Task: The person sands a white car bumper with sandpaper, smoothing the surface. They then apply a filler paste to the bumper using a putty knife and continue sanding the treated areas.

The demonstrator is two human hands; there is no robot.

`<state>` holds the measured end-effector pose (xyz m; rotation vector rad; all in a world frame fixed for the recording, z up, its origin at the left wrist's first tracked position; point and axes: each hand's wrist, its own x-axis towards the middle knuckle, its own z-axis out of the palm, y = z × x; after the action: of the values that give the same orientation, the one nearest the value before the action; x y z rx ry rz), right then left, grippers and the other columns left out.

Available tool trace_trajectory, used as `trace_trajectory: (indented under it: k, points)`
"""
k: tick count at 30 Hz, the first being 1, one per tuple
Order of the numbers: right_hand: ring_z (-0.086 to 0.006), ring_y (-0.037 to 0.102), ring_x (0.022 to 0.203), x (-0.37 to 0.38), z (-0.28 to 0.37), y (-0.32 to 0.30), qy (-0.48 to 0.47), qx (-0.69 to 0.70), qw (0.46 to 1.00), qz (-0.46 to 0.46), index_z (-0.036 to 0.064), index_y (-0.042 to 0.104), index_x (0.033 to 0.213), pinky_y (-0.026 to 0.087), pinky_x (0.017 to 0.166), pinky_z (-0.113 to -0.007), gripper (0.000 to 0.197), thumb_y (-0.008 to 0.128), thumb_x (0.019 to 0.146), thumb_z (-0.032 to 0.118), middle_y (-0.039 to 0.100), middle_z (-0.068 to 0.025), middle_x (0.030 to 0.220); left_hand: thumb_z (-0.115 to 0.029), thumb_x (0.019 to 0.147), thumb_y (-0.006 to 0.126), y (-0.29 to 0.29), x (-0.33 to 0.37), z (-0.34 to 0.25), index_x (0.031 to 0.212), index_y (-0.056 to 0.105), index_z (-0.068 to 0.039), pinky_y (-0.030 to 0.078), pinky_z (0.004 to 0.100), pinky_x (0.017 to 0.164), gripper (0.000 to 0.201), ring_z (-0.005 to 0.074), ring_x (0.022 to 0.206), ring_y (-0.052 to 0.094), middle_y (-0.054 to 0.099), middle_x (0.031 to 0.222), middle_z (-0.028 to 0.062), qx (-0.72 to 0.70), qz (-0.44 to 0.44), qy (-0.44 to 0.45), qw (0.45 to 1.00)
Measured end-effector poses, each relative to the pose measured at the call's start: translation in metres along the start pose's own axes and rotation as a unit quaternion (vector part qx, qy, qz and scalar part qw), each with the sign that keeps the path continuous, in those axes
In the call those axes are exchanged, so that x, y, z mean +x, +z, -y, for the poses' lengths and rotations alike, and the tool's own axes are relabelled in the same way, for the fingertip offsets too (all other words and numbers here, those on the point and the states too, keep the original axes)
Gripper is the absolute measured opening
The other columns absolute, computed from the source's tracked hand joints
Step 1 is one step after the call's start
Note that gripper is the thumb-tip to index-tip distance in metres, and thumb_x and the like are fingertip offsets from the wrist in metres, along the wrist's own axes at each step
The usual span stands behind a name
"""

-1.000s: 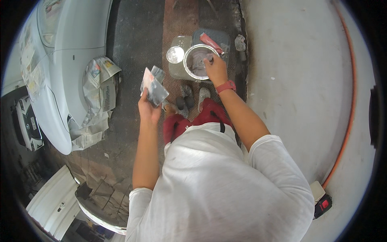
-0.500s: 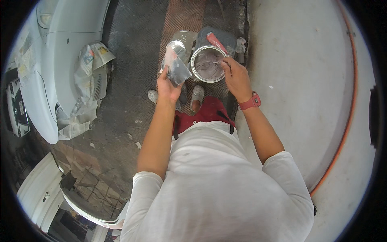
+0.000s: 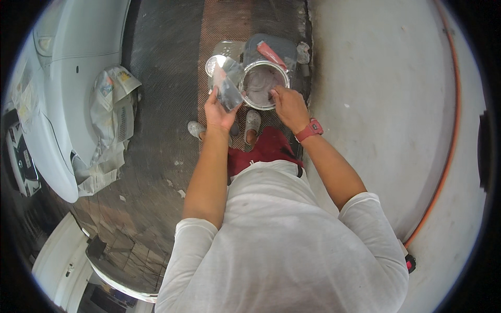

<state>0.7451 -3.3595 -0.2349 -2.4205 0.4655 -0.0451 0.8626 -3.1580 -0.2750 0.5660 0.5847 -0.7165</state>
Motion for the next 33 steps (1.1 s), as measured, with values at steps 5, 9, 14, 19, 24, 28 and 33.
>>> trace_trajectory:
  k: [5,9,14,19,24,28,33]
  points:
    - [-0.051,0.067,0.087,-0.005,0.011,0.013,0.146,0.066,0.984,-0.075,0.0004,0.069,0.095,0.051,0.077,-0.06,0.028,0.056,0.104,0.024,0.07,-0.0279,0.089,-0.026,0.108,0.05,0.0,0.0,0.0,0.152,0.044,-0.004,0.041,0.0654,0.119,0.05,0.0387,0.14,0.051,0.052,0.152,0.019,-0.003,-0.003,-0.009,1.0]
    - [-0.0507,0.068,0.089,-0.007,0.016,0.023,0.212,0.112,0.963,-0.123,0.0005,0.073,0.1,0.052,0.079,-0.058,0.028,0.057,0.103,0.023,0.072,-0.0282,0.092,-0.024,0.109,0.047,0.0,0.003,-0.003,0.152,0.043,-0.001,0.042,0.0656,0.118,0.049,0.0393,0.141,0.049,0.05,0.153,0.0196,0.008,0.004,-0.015,1.0]
    - [-0.0496,0.069,0.09,-0.009,0.015,0.044,0.283,0.199,0.922,-0.174,-0.0012,0.074,0.107,0.054,0.08,-0.054,0.028,0.058,0.102,0.021,0.073,-0.0281,0.094,-0.024,0.109,0.047,0.0,0.002,-0.002,0.151,0.043,0.0,0.043,0.0662,0.117,0.049,0.0398,0.143,0.046,0.048,0.155,0.0202,0.026,-0.015,-0.004,1.0]
    - [-0.0216,0.07,0.097,-0.002,0.003,0.079,0.343,0.429,0.806,-0.22,-0.0078,0.07,0.115,0.061,0.083,-0.033,0.026,0.055,0.106,0.012,0.07,-0.0169,0.111,-0.025,0.109,0.048,0.003,0.002,-0.002,0.151,0.042,0.0,0.045,0.0656,0.116,0.05,0.0406,0.143,0.046,0.047,0.155,0.0202,0.041,-0.024,-0.004,0.999]
    - [-0.0227,0.069,0.099,0.0,0.01,0.069,0.343,0.594,0.689,-0.233,-0.0104,0.066,0.12,0.063,0.086,-0.034,0.027,0.055,0.107,0.011,0.067,-0.0172,0.114,-0.025,0.108,0.049,0.003,0.002,-0.003,0.151,0.043,-0.001,0.045,0.0655,0.115,0.049,0.0407,0.142,0.047,0.047,0.155,0.0194,0.047,-0.012,-0.005,0.999]
    - [-0.0225,0.069,0.101,-0.024,-0.007,0.041,0.315,0.646,0.656,-0.228,-0.01,0.066,0.12,0.063,0.092,-0.036,0.027,0.054,0.11,0.013,0.068,-0.0152,0.114,-0.026,0.108,0.05,0.001,0.001,-0.004,0.151,0.044,-0.002,0.045,0.0651,0.116,0.05,0.0399,0.141,0.047,0.048,0.154,0.0186,0.052,-0.003,-0.001,0.999]
    - [-0.0234,0.069,0.111,-0.066,-0.005,-0.019,0.267,0.601,0.722,-0.214,-0.0094,0.064,0.125,0.061,0.098,-0.038,0.034,0.054,0.111,0.02,0.068,-0.0164,0.121,-0.028,0.106,0.056,0.001,0.0,-0.007,0.149,0.048,-0.004,0.046,0.0575,0.113,0.049,0.0351,0.137,0.053,0.055,0.148,0.015,0.081,-0.052,0.013,0.995]
